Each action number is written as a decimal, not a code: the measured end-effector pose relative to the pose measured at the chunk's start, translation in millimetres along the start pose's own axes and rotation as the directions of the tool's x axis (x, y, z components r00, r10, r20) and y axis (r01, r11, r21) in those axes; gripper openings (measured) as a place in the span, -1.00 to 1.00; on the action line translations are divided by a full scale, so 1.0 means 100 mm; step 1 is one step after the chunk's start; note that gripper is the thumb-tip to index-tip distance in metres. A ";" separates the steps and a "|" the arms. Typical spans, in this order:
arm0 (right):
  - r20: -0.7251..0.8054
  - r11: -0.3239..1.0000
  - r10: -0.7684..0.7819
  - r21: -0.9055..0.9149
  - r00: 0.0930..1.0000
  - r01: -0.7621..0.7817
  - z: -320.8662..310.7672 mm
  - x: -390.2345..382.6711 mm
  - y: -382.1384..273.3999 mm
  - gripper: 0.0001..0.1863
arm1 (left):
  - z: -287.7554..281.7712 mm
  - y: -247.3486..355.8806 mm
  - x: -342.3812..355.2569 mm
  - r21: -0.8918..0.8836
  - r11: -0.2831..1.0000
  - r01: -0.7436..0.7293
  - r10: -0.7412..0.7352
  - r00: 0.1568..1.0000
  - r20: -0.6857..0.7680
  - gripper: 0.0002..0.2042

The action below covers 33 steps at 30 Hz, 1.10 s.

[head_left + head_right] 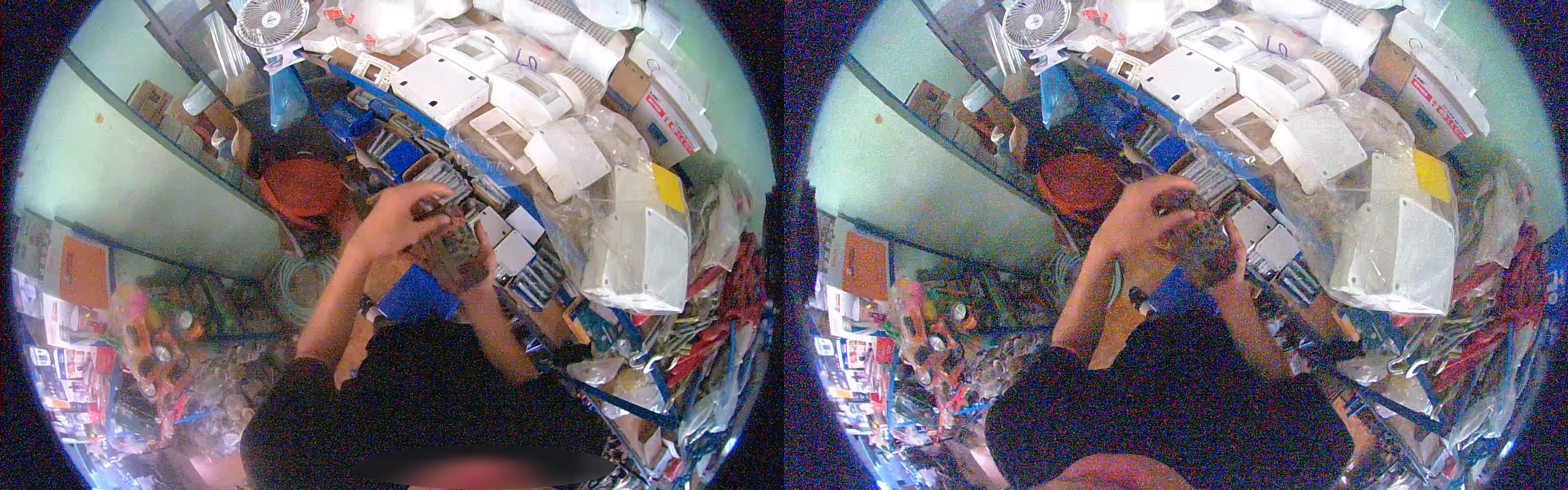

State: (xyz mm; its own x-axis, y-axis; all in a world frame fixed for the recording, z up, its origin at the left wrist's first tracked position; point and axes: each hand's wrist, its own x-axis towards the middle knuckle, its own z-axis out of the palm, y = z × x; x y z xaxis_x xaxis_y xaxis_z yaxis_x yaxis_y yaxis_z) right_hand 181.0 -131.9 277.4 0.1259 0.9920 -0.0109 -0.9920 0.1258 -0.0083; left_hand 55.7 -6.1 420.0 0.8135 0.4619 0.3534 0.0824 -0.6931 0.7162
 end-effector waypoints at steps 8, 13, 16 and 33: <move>-0.238 0.981 0.044 -0.171 0.970 -0.087 -0.06 -0.30 -0.06 -0.24 | -0.96 -0.82 0.81 0.269 0.963 -0.033 0.211 0.713 -0.669 -0.87; -0.223 0.943 0.001 -0.325 0.975 -0.075 -0.28 -0.42 -0.15 -0.36 | -1.19 -1.10 1.30 0.437 0.898 0.052 0.242 0.771 -0.589 -0.80; -0.472 0.957 -0.150 -0.288 0.869 0.009 -0.38 -0.49 -0.19 -0.47 | -1.19 -1.22 1.41 0.519 0.849 0.097 0.185 0.866 -0.464 -0.82; 0.209 -0.099 -0.229 -0.977 0.951 0.191 0.32 -0.29 -0.25 -0.34 | -1.15 0.00 0.68 0.032 0.999 -0.002 0.022 0.774 -0.633 -0.82</move>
State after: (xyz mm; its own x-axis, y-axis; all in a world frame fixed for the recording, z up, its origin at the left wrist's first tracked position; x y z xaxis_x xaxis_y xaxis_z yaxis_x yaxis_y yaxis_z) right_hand 201.6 -163.4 309.9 0.3454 0.9168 0.2005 0.1293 0.1651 -0.9778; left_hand 45.3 89.0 513.4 0.2673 0.6922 0.6704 0.0990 -0.7117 0.6955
